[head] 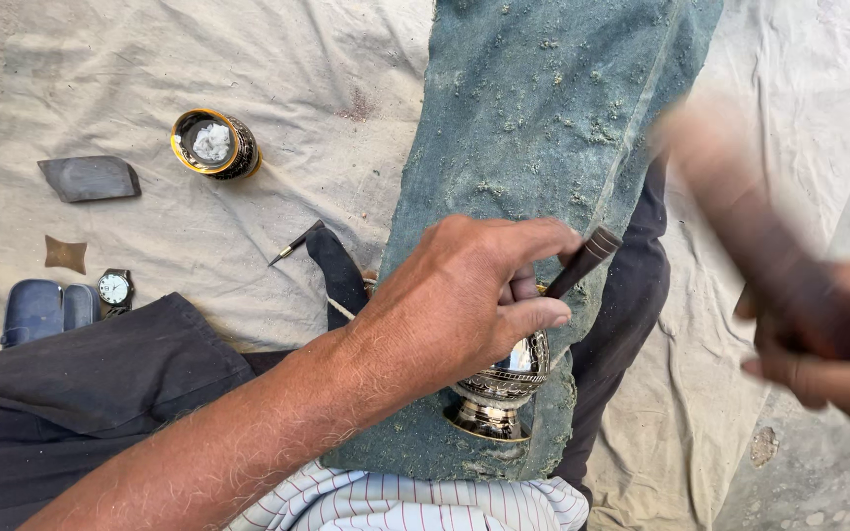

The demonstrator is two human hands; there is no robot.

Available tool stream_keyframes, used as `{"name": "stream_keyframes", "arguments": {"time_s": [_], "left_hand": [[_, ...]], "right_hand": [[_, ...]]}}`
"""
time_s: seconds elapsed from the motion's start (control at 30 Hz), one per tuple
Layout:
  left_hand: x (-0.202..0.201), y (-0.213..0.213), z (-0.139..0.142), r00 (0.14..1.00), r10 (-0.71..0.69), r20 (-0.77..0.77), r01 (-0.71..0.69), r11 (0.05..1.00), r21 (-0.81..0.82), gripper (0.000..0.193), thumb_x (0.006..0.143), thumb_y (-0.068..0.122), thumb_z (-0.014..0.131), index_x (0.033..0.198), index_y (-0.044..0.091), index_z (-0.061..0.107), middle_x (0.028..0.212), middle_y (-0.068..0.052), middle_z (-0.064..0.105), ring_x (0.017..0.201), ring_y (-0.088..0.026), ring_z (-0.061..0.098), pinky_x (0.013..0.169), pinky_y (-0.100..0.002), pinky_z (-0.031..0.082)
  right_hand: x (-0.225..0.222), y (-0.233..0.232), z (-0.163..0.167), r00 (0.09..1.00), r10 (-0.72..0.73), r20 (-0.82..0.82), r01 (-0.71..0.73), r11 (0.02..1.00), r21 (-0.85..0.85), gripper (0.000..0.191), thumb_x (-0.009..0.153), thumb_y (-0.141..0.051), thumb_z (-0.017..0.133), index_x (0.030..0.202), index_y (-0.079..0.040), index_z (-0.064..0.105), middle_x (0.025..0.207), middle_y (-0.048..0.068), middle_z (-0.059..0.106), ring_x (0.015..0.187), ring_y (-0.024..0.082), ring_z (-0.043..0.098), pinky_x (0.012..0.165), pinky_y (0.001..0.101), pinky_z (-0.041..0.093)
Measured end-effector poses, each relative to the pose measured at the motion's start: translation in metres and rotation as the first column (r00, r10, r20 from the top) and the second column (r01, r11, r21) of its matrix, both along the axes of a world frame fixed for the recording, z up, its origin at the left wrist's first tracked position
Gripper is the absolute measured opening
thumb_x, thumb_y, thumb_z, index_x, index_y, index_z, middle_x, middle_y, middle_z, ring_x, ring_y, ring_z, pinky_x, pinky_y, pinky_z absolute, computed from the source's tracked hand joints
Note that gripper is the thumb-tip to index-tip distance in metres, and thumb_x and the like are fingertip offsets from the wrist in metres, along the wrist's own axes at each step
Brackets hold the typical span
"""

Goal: The person sits on the ground with a small ornate metal vessel braced against a padded leg rest, holds a punch against the vessel's surface, and repeatedly strikes the punch with a wooden mallet to decorate the metal, repositioning the punch between strikes.

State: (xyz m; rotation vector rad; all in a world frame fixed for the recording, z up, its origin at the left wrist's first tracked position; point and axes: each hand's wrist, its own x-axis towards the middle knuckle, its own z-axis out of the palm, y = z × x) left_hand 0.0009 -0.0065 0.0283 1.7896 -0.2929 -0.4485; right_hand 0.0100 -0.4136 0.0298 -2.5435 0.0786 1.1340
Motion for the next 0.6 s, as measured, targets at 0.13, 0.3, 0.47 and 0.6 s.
{"name": "stream_keyframes", "arguments": {"time_s": [0.13,0.3,0.47,0.6], "left_hand": [[0.004,-0.006,-0.007,0.992,-0.121,0.046,0.122,0.992,-0.017,0.041,0.082,0.022,0.081,0.12,0.011,0.07,0.091,-0.007,0.078,0.08,-0.015,0.076,0.071,-0.032,0.063],[0.018,-0.008,-0.01,0.958,-0.248,0.143,0.255,0.967,-0.031,0.044,0.077,0.02,0.084,0.119,0.01,0.071,0.093,-0.009,0.078,0.082,-0.02,0.077,0.075,-0.038,0.059],[0.03,-0.006,-0.006,0.884,-0.441,0.156,0.452,0.891,-0.04,0.046,0.076,0.02,0.084,0.119,0.013,0.07,0.089,-0.005,0.08,0.081,-0.018,0.077,0.075,-0.038,0.059],[0.035,-0.006,-0.009,0.824,-0.467,0.322,0.525,0.842,-0.122,0.049,0.077,0.019,0.084,0.123,0.012,0.068,0.099,-0.004,0.078,0.089,-0.02,0.075,0.079,-0.038,0.058]], "right_hand": [[-0.036,-0.001,0.001,0.978,-0.197,0.063,0.199,0.979,-0.038,0.05,0.073,-0.007,0.091,0.115,-0.005,0.065,0.075,0.014,0.065,0.059,0.028,0.067,0.056,0.0436,0.063],[-0.092,0.007,0.009,0.932,-0.315,0.177,0.339,0.932,-0.125,0.049,0.07,-0.003,0.095,0.112,-0.003,0.07,0.076,0.015,0.07,0.065,0.026,0.071,0.063,0.0426,0.066],[-0.134,-0.006,0.015,0.937,-0.308,0.162,0.314,0.949,-0.011,0.038,0.066,-0.005,0.088,0.101,-0.006,0.072,0.082,0.01,0.073,0.077,0.022,0.076,0.085,0.0386,0.065],[-0.163,-0.004,0.02,0.882,-0.321,0.345,0.29,0.947,0.14,0.027,0.072,-0.01,0.085,0.094,-0.009,0.068,0.081,0.008,0.07,0.081,0.021,0.073,0.08,0.0369,0.062]]}}
